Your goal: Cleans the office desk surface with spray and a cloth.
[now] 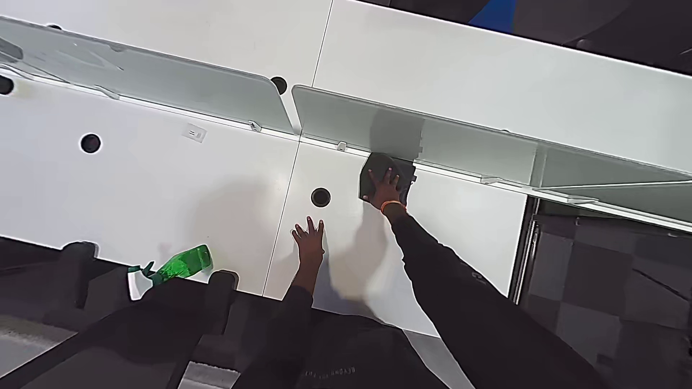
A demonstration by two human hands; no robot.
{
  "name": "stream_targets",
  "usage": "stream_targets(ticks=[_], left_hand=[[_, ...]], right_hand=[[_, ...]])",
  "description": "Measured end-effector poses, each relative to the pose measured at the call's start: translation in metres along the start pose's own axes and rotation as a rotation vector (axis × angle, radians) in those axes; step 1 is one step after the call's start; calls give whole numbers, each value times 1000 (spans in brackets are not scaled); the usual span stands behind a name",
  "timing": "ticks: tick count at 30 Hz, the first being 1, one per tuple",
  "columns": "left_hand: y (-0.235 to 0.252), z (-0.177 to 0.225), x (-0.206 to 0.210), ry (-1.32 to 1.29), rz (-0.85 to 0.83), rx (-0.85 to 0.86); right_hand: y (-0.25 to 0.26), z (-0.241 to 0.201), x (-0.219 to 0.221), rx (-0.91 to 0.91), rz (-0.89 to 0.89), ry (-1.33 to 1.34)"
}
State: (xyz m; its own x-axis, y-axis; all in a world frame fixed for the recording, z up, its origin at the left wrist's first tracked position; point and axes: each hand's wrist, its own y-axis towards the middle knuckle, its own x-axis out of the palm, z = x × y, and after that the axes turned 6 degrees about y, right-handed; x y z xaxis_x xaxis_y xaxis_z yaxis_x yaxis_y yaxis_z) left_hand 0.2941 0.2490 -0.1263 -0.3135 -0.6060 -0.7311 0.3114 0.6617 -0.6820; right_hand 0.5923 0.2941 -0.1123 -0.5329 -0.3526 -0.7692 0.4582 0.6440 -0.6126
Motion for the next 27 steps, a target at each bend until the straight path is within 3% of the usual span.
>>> stream_targets(ticks=[11, 17, 22, 27], left_hand=[[1, -5, -3, -30, 17, 36], [-8, -36, 0, -54, 60, 111], [-48, -75, 46, -118, 94, -38], [-88, -80, 80, -116, 44, -156]], right_hand=[[-19, -3, 17, -62, 52, -42], [-120, -1, 73, -243, -143, -151], [-215, 43, 130, -455, -331, -238], [-229, 92, 133, -446, -347, -254]])
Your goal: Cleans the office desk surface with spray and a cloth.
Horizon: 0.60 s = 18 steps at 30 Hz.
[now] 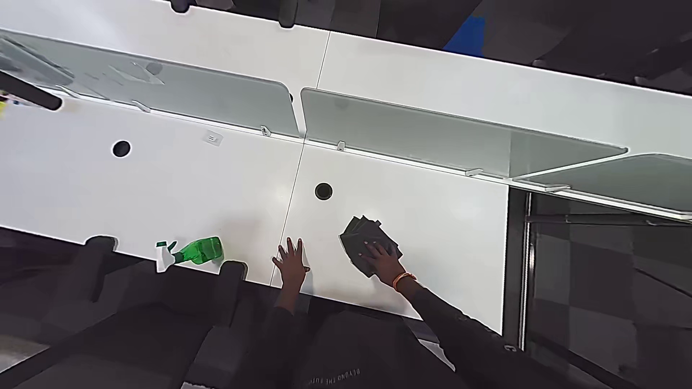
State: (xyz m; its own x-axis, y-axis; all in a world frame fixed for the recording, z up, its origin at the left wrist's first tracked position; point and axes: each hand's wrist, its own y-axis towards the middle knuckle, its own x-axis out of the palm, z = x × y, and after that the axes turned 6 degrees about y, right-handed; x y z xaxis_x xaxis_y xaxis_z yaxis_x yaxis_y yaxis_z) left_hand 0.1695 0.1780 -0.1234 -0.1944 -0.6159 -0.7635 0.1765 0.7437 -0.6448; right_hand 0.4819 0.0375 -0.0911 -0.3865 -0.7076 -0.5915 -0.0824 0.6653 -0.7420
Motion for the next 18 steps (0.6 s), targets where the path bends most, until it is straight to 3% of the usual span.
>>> stream_targets(ticks=[6, 13, 18], left_hand=[[3, 0, 3, 47, -8, 27], [-2, -12, 0, 41, -4, 98], [-28, -29, 19, 11, -32, 55]], right_hand=[[46, 12, -44, 54, 93, 4], [102, -22, -135, 154, 141, -27], [119, -36, -135, 185, 122, -28]])
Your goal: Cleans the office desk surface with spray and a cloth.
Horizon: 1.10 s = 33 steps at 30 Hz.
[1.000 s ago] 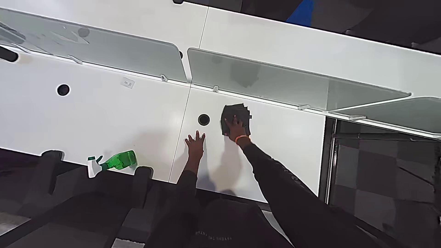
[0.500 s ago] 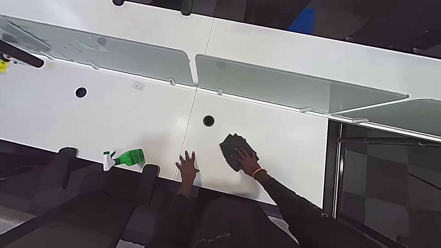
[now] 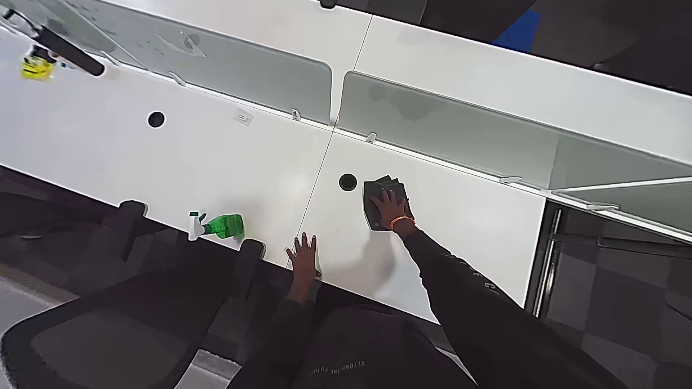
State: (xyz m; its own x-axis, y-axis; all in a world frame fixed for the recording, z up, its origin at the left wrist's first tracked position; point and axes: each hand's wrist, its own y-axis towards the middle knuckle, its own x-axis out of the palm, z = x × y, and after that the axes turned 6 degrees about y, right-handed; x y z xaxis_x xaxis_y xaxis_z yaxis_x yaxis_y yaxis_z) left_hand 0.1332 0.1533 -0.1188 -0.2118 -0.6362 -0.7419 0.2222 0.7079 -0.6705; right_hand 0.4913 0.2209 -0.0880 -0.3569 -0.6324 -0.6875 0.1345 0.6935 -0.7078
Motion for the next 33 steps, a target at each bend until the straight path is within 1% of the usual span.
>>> stream_targets(ticks=[4, 7, 11, 15, 19, 22, 24, 26, 30, 32, 33], left_hand=[[-1, 0, 5, -73, 74, 15], [1, -3, 0, -94, 93, -26], [-13, -11, 9, -88, 13, -111], [-35, -16, 25, -76, -44, -66], [-40, -4, 34, -103, -19, 1], [-34, 25, 23, -136, -4, 121], [-20, 47, 14, -90, -19, 156], [-2, 59, 4, -32, 16, 167], [30, 62, -28, -45, 25, 196], [38, 55, -36, -53, 74, 197], [41, 50, -39, -51, 70, 191]], right_hand=[[2, 4, 9, -5, -22, 22], [2, 7, 5, -36, -39, 2], [3, 7, 9, -38, -39, 0], [3, 9, 15, -34, -5, 9], [3, 7, 15, -27, -3, 8], [3, 6, 16, -22, 3, 13], [2, 6, 16, -16, 5, 19], [2, 5, 16, -12, 2, 9], [2, 4, 15, -11, 15, 7], [0, 2, 15, -8, 16, 17], [-1, 2, 15, -7, 18, 20]])
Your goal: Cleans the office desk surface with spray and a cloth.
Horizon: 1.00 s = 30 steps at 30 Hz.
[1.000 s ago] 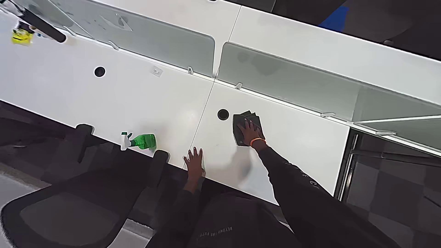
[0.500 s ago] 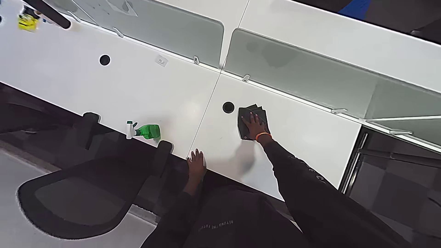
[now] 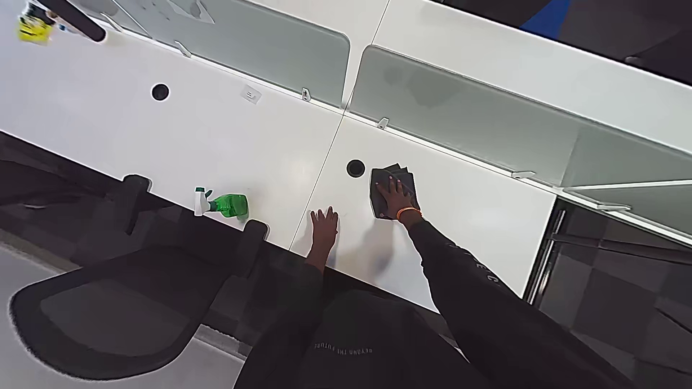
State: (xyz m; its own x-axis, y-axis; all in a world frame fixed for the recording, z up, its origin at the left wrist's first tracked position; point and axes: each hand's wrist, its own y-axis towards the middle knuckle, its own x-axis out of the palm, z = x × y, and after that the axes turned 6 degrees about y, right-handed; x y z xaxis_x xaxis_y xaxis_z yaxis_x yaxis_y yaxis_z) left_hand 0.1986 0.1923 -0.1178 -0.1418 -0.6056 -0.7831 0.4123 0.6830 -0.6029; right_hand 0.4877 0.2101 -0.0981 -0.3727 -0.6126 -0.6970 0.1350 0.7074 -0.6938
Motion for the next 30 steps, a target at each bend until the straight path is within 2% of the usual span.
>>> stream_targets(ticks=[3, 5, 8, 11, 15, 18, 21, 27, 30], left_hand=[[0, -11, -2, 39, -93, -35], [-6, -16, -9, -11, -122, 0], [-26, -34, -19, -285, 52, -42], [-50, -65, 1, -442, 223, -190], [-93, -94, 37, -498, 190, -376], [-113, -97, 52, -450, 198, -456], [-118, -91, 53, -419, 267, -464], [-95, -73, 27, -394, 346, -362], [-80, -70, 17, -383, 347, -329]], right_hand=[[0, -1, -1, 1, -8, 1], [1, 0, 0, 2, -3, 6], [2, 2, 3, 3, 4, 18], [3, 1, 4, 12, 16, 55], [6, -12, 10, 76, 64, 114], [6, -38, 18, 94, 98, 142], [-8, -80, 39, -55, 48, 92], [-88, -167, 141, -739, -262, -150], [-105, -171, 167, -815, -387, -238]])
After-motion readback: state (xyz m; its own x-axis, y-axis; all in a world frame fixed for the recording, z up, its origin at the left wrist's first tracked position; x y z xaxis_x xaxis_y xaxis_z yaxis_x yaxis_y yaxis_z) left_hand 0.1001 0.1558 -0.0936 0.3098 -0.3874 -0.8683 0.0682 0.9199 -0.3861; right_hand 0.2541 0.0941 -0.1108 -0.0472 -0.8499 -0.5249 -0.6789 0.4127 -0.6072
